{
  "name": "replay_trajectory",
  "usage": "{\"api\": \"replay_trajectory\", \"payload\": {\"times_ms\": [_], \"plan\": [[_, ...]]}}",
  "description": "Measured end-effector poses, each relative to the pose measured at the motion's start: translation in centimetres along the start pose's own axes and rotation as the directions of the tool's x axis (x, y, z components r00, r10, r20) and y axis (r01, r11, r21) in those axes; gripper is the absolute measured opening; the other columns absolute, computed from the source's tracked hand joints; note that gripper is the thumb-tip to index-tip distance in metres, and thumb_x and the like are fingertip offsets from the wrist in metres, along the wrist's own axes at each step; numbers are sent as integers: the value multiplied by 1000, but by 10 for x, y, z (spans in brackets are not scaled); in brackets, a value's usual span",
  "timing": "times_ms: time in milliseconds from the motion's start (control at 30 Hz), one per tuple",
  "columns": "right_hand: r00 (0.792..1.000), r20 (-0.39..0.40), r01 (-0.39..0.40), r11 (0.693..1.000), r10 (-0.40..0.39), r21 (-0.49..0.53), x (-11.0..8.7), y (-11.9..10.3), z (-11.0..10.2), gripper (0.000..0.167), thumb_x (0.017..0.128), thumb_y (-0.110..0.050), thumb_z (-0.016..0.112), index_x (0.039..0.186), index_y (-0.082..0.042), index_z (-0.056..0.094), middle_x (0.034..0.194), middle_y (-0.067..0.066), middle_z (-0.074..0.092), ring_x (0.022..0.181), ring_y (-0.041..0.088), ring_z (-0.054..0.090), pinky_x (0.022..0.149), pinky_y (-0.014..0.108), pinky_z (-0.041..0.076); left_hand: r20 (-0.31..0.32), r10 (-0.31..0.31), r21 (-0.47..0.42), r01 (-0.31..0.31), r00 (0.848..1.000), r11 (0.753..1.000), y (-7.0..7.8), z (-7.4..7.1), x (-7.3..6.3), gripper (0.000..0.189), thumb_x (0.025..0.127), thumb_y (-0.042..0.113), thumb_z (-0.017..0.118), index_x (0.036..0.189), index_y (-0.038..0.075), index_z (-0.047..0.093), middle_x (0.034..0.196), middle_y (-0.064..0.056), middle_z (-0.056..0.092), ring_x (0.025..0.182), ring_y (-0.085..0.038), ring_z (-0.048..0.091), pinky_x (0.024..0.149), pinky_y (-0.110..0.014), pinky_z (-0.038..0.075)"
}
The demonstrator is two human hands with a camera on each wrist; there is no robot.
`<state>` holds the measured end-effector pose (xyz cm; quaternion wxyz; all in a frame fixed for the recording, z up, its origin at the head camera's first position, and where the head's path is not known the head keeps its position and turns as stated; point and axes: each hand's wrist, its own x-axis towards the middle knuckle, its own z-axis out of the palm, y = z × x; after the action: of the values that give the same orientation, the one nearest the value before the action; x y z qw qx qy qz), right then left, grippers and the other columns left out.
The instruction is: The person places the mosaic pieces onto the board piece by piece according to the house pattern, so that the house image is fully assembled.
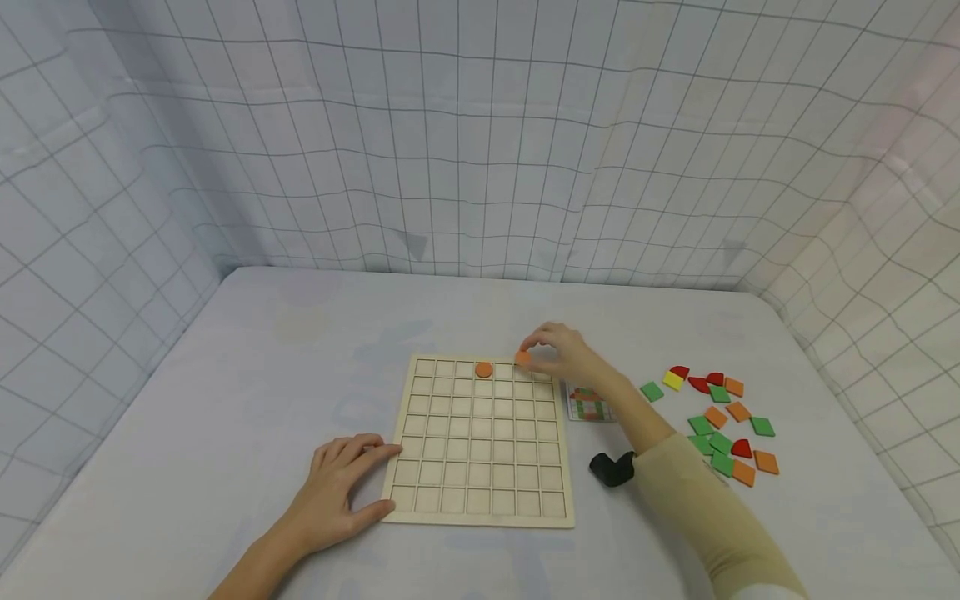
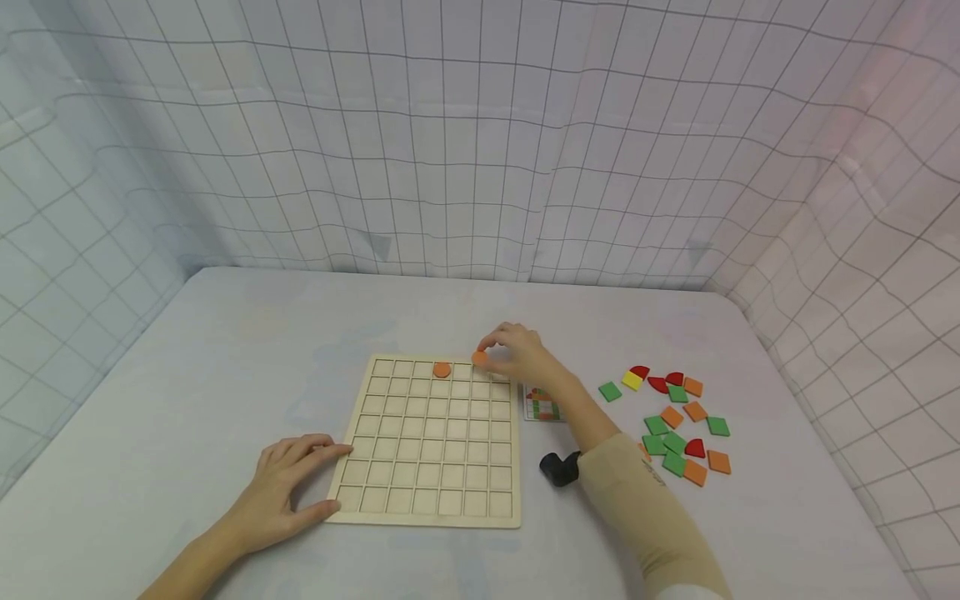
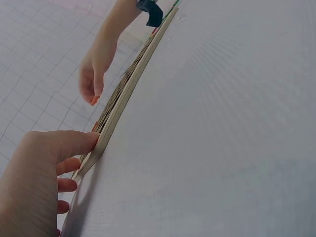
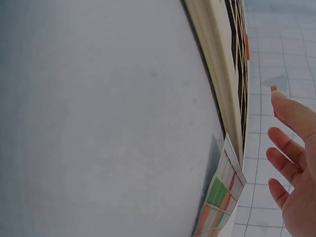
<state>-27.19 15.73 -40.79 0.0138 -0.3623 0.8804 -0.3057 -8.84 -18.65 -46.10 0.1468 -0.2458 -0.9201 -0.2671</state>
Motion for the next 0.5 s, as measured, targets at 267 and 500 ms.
{"api": "replay_trajectory", "payload": {"times_ms": [267, 500], "plan": [[999, 36, -40, 998, 38, 56, 6, -2, 10, 26, 82, -21, 68, 105, -11, 64, 109, 5, 56, 111, 28, 45, 99, 58, 20, -2, 0, -2, 0, 1000, 1000, -1, 0, 0, 57, 70, 36, 73, 123, 21, 56, 117, 2, 50, 105, -17, 38, 87, -43, 21], [996, 59, -76, 994, 72, 76, 9, -2, 17, 25, 84, -26, 66, 106, -15, 64, 112, 2, 55, 115, 26, 43, 102, 54, 17, -3, 3, 4, -3, 1000, 1000, 0, 0, 0, 57, 70, 36, 73, 122, 20, 57, 116, 2, 50, 105, -17, 39, 87, -43, 21]]}}
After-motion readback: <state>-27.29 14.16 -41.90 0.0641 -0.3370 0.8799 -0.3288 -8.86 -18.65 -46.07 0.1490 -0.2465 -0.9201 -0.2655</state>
